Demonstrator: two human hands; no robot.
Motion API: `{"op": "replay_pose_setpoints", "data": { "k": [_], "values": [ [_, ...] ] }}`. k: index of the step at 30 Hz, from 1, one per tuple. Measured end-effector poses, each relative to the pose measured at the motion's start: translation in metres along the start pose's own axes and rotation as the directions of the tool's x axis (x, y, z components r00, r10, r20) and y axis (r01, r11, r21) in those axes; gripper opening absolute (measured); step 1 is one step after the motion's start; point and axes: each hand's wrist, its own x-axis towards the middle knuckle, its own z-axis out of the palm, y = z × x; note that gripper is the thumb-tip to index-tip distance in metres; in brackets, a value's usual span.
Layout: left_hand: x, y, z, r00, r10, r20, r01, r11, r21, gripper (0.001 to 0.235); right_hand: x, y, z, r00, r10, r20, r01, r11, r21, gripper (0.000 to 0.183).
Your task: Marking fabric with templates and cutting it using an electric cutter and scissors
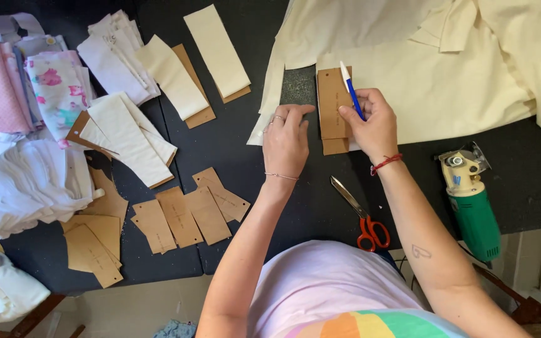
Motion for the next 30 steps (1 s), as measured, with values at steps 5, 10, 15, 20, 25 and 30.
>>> {"op": "replay_pose_setpoints", "data": {
  "k": [5, 10, 15, 20, 25, 30],
  "values": [
    [0.009, -0.006, 0.028, 0.971, 0.239, -0.016, -0.231, 0.952, 0.199, 0.022, 0.006, 0.011, 0.000, 1.000, 0.025, 0.015, -0.023, 0.993, -0.117, 0.022],
    [0.016, 0.004, 0.031, 0.940, 0.341, -0.025, -0.324, 0.911, 0.254, 0.021, 0.009, 0.015, -0.001, 0.999, 0.046, 0.022, -0.043, 0.994, -0.103, 0.023],
    [0.010, -0.005, 0.042, 0.950, 0.246, 0.194, -0.284, 0.937, 0.202, 0.065, 0.008, 0.009, -0.002, 0.999, 0.023, 0.026, -0.021, 0.996, -0.082, 0.022],
    [0.003, 0.006, 0.014, 0.920, 0.209, 0.331, -0.254, 0.962, 0.099, 0.089, 0.008, 0.018, -0.003, 0.999, 0.011, 0.034, -0.008, 0.996, -0.085, 0.021],
    [-0.004, 0.004, 0.018, 0.908, 0.190, 0.372, -0.247, 0.962, 0.112, 0.088, 0.007, 0.016, -0.004, 0.999, -0.004, 0.049, 0.009, 0.995, -0.096, 0.020],
    [-0.003, 0.001, 0.021, 0.906, 0.193, 0.378, -0.264, 0.953, 0.146, 0.085, 0.007, 0.017, -0.004, 0.999, -0.009, 0.037, 0.013, 0.993, -0.118, 0.022]
  ]
}}
